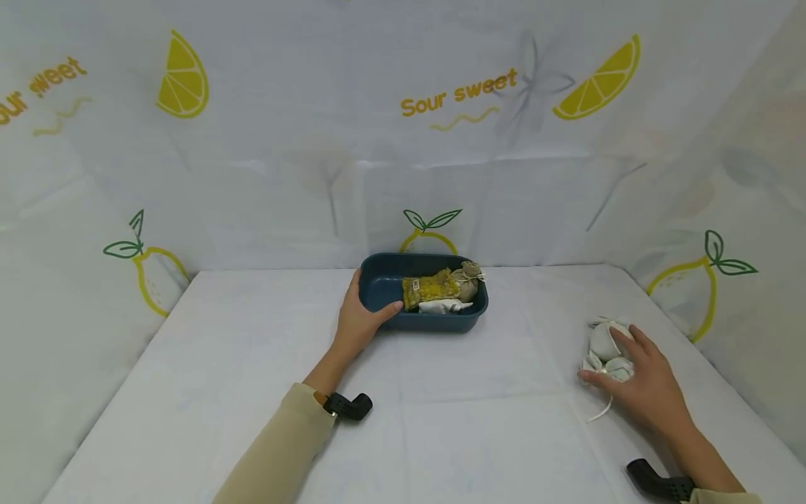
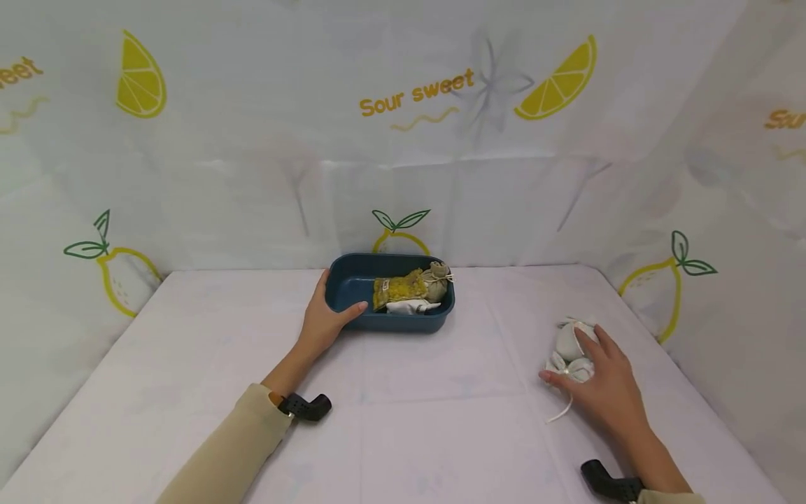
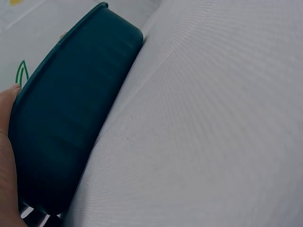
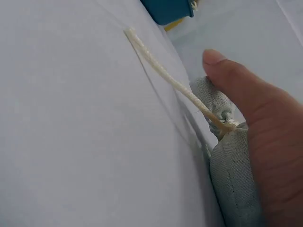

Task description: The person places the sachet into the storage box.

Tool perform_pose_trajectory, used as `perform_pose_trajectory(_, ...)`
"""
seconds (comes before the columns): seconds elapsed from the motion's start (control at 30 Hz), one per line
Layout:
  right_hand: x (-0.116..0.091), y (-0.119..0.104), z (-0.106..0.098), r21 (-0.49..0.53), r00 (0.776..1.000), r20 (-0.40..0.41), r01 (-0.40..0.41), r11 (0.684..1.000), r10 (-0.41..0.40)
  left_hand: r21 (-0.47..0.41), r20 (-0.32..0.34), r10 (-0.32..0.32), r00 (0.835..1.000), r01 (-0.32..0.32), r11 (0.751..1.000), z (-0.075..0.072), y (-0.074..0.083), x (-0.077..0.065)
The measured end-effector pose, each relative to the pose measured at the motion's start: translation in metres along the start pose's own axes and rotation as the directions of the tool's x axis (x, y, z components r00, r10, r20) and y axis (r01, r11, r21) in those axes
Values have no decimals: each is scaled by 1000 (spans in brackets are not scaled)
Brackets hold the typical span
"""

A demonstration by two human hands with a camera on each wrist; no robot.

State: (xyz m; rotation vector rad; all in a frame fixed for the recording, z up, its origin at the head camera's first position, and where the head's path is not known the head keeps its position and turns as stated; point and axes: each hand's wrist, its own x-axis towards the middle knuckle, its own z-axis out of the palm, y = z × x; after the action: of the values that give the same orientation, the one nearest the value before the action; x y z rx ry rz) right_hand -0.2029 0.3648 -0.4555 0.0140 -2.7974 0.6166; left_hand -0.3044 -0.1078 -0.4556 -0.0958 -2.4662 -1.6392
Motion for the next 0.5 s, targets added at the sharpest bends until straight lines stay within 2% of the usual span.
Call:
perform_pose_trajectory(0.13,-6,-1,6,33,998,-51,46,998,-44,6,-5,-1,1000,1,1000,1,0,1)
perform_pose_trajectory(0.23,-5,-2,8,44,996,-74,44,998,-41,3,-1,4,1000,-4,1000,2,0,0)
perform_pose_trajectory(0.37,3,-3,10,89,993,-108,55,994,-45,3,-1,-5,1000,5,1000,2,-1,0)
perform_pose_trajectory(0.5,17,-4,14,137,986,-139,109,985,-90,3,-7,-2,1000,2,1000,2,-1,0)
